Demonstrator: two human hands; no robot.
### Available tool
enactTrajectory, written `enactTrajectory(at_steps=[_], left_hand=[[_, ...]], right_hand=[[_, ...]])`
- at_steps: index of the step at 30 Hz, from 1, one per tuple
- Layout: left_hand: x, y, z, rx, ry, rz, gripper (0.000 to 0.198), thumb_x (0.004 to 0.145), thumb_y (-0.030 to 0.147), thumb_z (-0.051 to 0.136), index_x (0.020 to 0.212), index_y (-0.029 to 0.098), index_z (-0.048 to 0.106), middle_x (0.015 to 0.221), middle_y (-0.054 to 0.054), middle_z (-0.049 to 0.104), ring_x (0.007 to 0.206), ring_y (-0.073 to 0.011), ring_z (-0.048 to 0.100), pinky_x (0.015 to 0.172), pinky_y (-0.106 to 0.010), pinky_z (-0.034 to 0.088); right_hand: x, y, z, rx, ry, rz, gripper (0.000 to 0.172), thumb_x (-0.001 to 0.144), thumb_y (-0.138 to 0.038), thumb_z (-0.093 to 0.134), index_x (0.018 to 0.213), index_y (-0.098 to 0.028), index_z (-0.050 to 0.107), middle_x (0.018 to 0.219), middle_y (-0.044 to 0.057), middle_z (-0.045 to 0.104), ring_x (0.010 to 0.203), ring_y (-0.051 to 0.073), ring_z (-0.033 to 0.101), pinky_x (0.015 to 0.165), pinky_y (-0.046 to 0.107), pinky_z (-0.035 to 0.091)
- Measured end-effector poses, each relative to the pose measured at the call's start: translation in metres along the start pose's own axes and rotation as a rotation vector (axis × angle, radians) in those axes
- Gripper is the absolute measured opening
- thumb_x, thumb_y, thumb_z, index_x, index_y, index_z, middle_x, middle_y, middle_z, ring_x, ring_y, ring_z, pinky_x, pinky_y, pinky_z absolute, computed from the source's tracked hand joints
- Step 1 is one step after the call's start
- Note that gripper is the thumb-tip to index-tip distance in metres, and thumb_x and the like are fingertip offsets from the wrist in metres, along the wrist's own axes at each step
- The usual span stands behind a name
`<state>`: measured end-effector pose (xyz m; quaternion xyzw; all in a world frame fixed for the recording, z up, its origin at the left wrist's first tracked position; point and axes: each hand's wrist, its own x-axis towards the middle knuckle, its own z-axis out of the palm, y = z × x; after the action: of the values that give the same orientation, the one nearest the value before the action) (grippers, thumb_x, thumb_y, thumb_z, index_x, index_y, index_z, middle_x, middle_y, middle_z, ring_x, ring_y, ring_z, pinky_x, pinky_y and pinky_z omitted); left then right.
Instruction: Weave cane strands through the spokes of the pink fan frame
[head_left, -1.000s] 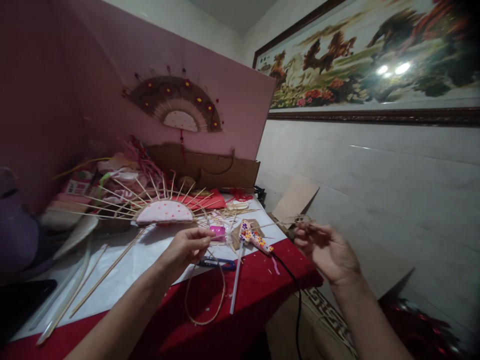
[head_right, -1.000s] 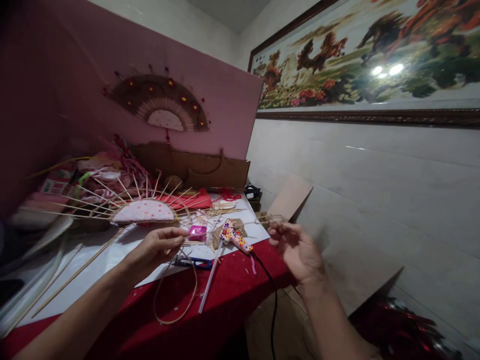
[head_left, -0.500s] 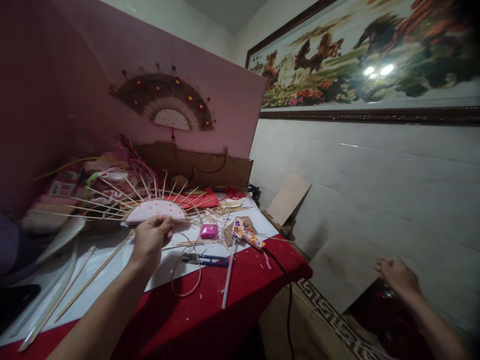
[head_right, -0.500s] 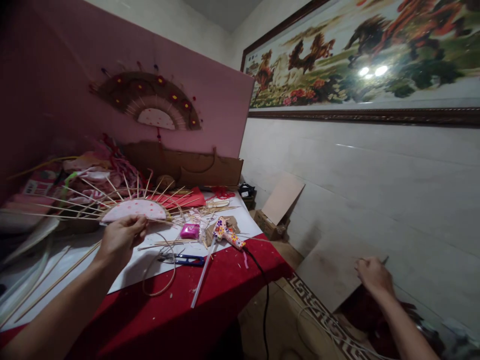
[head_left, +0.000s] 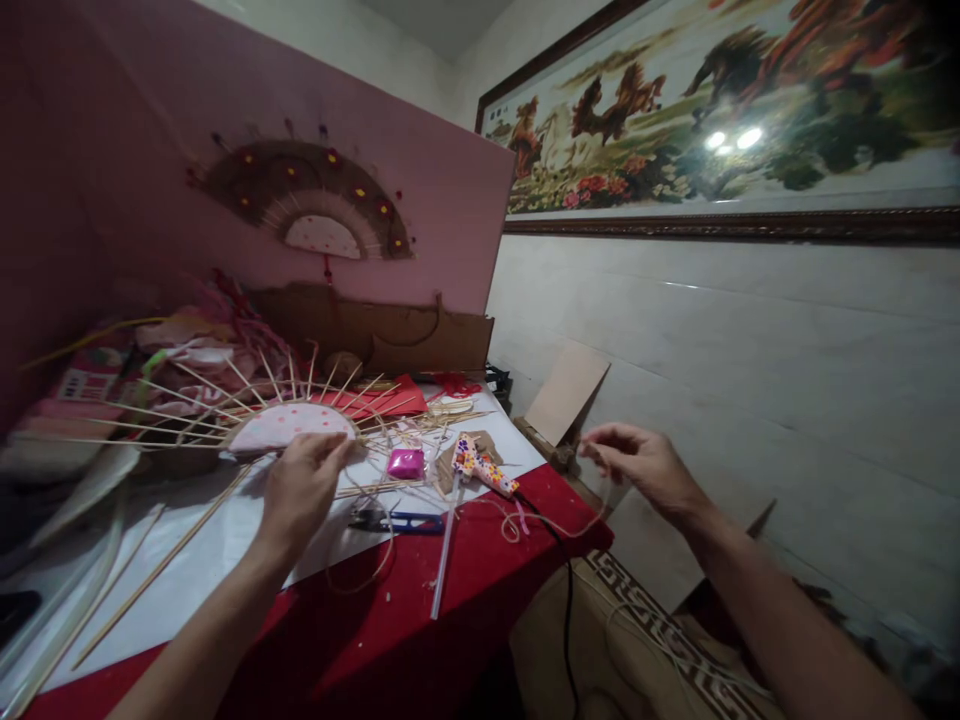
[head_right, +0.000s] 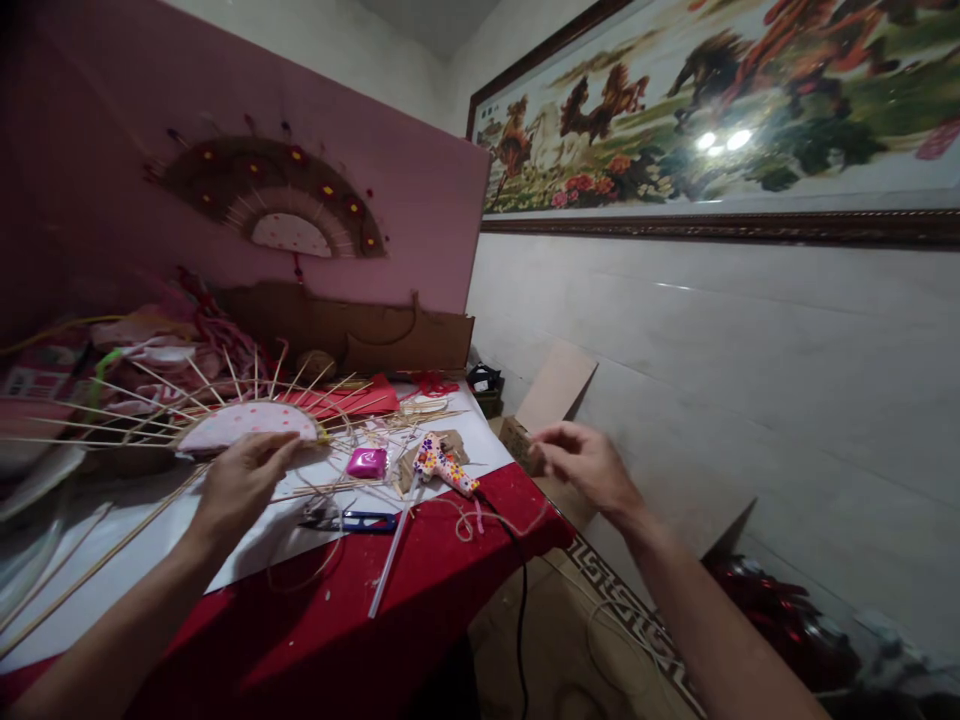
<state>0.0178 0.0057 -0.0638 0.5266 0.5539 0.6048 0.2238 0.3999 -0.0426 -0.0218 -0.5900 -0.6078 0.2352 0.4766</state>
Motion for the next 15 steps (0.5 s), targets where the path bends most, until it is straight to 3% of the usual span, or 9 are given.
enactTrajectory(at_steps=[2, 4, 7, 9, 11, 12, 15], left_hand=[[-0.010, 0.014, 0.007, -0.008, -0.032, 0.080, 0.032, 0.061, 0.040, 0.069, 0.087, 0.020, 0.070, 0.096, -0.005, 0.064, 0.075, -0.0173, 0.059, 0.069, -0.031, 0.046], [-0.025, 0.033, 0.018, -0.131, -0.232, 0.092, 0.032, 0.067, 0.039, 0.068, 0.092, 0.019, 0.067, 0.094, -0.007, 0.065, 0.071, -0.0169, 0.060, 0.062, -0.030, 0.046], [-0.047, 0.059, 0.034, -0.503, -0.704, -0.223, 0.052, 0.063, 0.041, 0.074, 0.108, 0.021, 0.057, 0.085, -0.005, 0.065, 0.054, -0.0153, 0.060, 0.036, -0.023, 0.032], [-0.055, 0.067, 0.040, -0.671, -0.872, -0.341, 0.045, 0.062, 0.038, 0.075, 0.099, 0.021, 0.057, 0.065, 0.001, 0.060, 0.045, -0.0128, 0.055, 0.033, -0.020, 0.024], [-0.054, 0.070, 0.036, -0.696, -0.901, -0.399, 0.026, 0.067, 0.039, 0.071, 0.071, 0.019, 0.055, 0.049, 0.004, 0.053, 0.032, -0.0066, 0.041, 0.033, -0.020, 0.020], [-0.050, 0.069, 0.032, -0.670, -0.858, -0.402, 0.030, 0.068, 0.041, 0.069, 0.061, 0.019, 0.052, 0.043, 0.005, 0.047, 0.029, -0.0047, 0.033, 0.032, -0.021, 0.016], [-0.029, 0.066, 0.011, -0.489, -0.675, -0.292, 0.028, 0.066, 0.042, 0.069, 0.058, 0.018, 0.056, 0.039, 0.006, 0.043, 0.029, -0.0041, 0.025, 0.033, -0.021, 0.013]], right_hand=[[-0.007, -0.034, 0.036, -0.043, -0.159, -0.126, 0.026, 0.074, -0.039, 0.063, 0.082, -0.015, 0.070, 0.067, 0.004, 0.067, 0.054, 0.012, 0.055, 0.048, 0.023, 0.040], [-0.013, -0.061, 0.069, -0.153, -0.190, -0.362, 0.017, 0.080, -0.030, 0.060, 0.080, -0.017, 0.071, 0.074, 0.004, 0.069, 0.064, 0.014, 0.059, 0.057, 0.025, 0.044], [-0.014, -0.087, 0.106, -0.267, -0.214, -0.664, 0.014, 0.084, -0.020, 0.054, 0.084, -0.018, 0.069, 0.078, 0.004, 0.067, 0.072, 0.015, 0.060, 0.067, 0.028, 0.044], [-0.009, -0.097, 0.120, -0.302, -0.206, -0.762, 0.015, 0.084, -0.015, 0.052, 0.087, -0.017, 0.066, 0.081, 0.005, 0.065, 0.076, 0.016, 0.058, 0.070, 0.030, 0.043], [-0.002, -0.101, 0.125, -0.321, -0.170, -0.792, 0.015, 0.082, -0.011, 0.051, 0.086, -0.016, 0.065, 0.083, 0.006, 0.064, 0.078, 0.016, 0.056, 0.070, 0.030, 0.042], [0.002, -0.102, 0.126, -0.312, -0.174, -0.782, 0.015, 0.081, -0.010, 0.051, 0.084, -0.016, 0.065, 0.082, 0.006, 0.063, 0.077, 0.016, 0.055, 0.070, 0.029, 0.042], [0.013, -0.098, 0.127, -0.167, -0.377, -0.614, 0.010, 0.079, -0.013, 0.056, 0.079, -0.016, 0.066, 0.074, 0.002, 0.063, 0.069, 0.013, 0.055, 0.065, 0.026, 0.041]])
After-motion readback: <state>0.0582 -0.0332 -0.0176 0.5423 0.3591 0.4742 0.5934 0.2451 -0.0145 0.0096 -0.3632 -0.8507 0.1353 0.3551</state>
